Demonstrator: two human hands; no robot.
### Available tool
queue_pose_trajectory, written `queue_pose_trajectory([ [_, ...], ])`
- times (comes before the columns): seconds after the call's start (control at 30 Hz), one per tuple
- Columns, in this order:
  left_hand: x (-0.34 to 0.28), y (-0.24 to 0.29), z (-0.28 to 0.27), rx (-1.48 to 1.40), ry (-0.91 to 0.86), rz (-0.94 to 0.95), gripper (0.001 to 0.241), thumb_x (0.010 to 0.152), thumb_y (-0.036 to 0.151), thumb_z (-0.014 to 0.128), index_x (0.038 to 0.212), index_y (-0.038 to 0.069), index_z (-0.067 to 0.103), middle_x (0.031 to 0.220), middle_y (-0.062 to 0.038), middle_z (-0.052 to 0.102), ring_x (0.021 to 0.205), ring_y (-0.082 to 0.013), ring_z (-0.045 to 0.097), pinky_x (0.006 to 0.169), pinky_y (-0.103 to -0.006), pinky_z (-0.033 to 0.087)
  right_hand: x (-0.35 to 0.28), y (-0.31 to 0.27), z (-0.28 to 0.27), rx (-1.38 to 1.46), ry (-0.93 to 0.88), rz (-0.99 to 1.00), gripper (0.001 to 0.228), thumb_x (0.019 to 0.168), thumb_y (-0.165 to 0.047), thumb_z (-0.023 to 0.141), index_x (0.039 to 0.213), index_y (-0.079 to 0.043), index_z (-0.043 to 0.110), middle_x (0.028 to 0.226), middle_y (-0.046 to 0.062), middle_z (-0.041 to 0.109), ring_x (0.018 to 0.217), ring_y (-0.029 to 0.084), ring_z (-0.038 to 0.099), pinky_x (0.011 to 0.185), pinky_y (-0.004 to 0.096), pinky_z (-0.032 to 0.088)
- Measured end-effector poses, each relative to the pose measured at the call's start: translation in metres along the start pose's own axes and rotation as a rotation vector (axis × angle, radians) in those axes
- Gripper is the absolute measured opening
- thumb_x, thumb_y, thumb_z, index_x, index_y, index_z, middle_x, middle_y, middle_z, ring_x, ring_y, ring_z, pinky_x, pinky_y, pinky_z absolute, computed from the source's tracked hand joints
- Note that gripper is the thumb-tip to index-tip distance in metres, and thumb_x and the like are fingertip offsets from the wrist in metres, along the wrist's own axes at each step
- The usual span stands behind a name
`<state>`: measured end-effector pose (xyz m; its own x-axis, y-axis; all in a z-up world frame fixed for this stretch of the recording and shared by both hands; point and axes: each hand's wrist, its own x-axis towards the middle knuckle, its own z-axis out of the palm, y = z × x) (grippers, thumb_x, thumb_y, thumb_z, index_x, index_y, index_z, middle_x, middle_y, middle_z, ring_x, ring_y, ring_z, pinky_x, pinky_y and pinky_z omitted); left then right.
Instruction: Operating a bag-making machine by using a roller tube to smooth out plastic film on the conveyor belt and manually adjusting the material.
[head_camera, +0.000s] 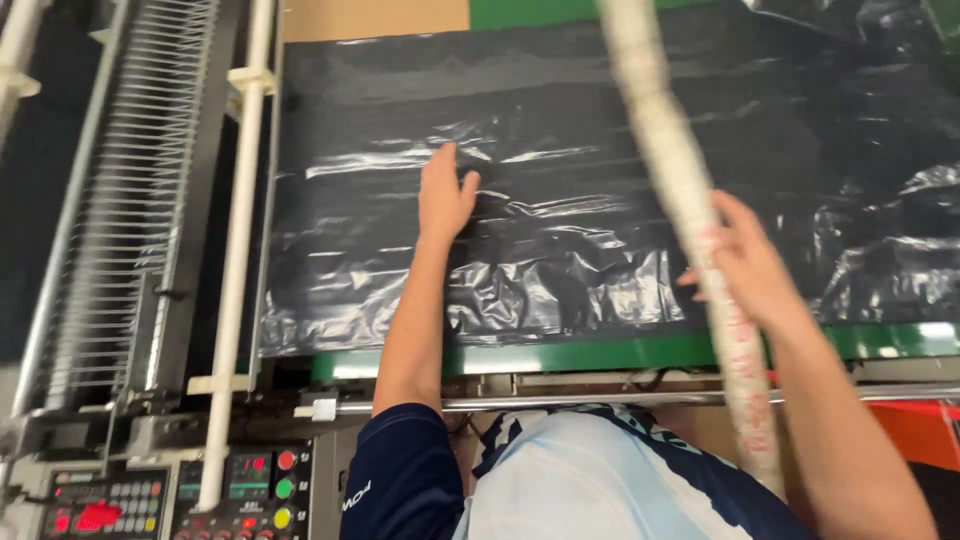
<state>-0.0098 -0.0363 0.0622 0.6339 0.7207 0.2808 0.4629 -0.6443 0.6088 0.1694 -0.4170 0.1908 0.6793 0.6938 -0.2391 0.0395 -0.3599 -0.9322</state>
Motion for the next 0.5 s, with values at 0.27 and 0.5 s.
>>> queue_pose_trajectory([
  [0.27, -0.024, -0.052, -0.103, 0.019, 0.467, -0.04, 0.045, 0.094, 0.005, 0.055, 0.139, 0.003, 0.051, 0.13, -0.022, 0.061, 0.123, -0.0396, 0.056, 0.109, -0.0491, 0.04, -0.005, -0.009, 0.166, -0.078, -0.601, -0.355, 0.068, 0.086, -0.005, 0.045, 0.153, -0.017, 0.039, 0.147, 0.03, 0.043, 0.09, 0.049, 0.069, 0.06, 0.048, 0.066],
  [0.5, -0.052, -0.038, -0.124, 0.244, 0.412, -0.265, 0.034, 0.103, 0.012, 0.048, 0.136, 0.008, 0.055, 0.132, -0.012, 0.061, 0.132, -0.0291, 0.051, 0.109, -0.0458, 0.044, -0.016, -0.014, 0.179, -0.295, -0.708, -0.391, 0.067, 0.092, -0.014, 0.042, 0.157, -0.024, 0.035, 0.142, 0.029, 0.049, 0.125, 0.054, 0.05, 0.104, 0.062, 0.043],
])
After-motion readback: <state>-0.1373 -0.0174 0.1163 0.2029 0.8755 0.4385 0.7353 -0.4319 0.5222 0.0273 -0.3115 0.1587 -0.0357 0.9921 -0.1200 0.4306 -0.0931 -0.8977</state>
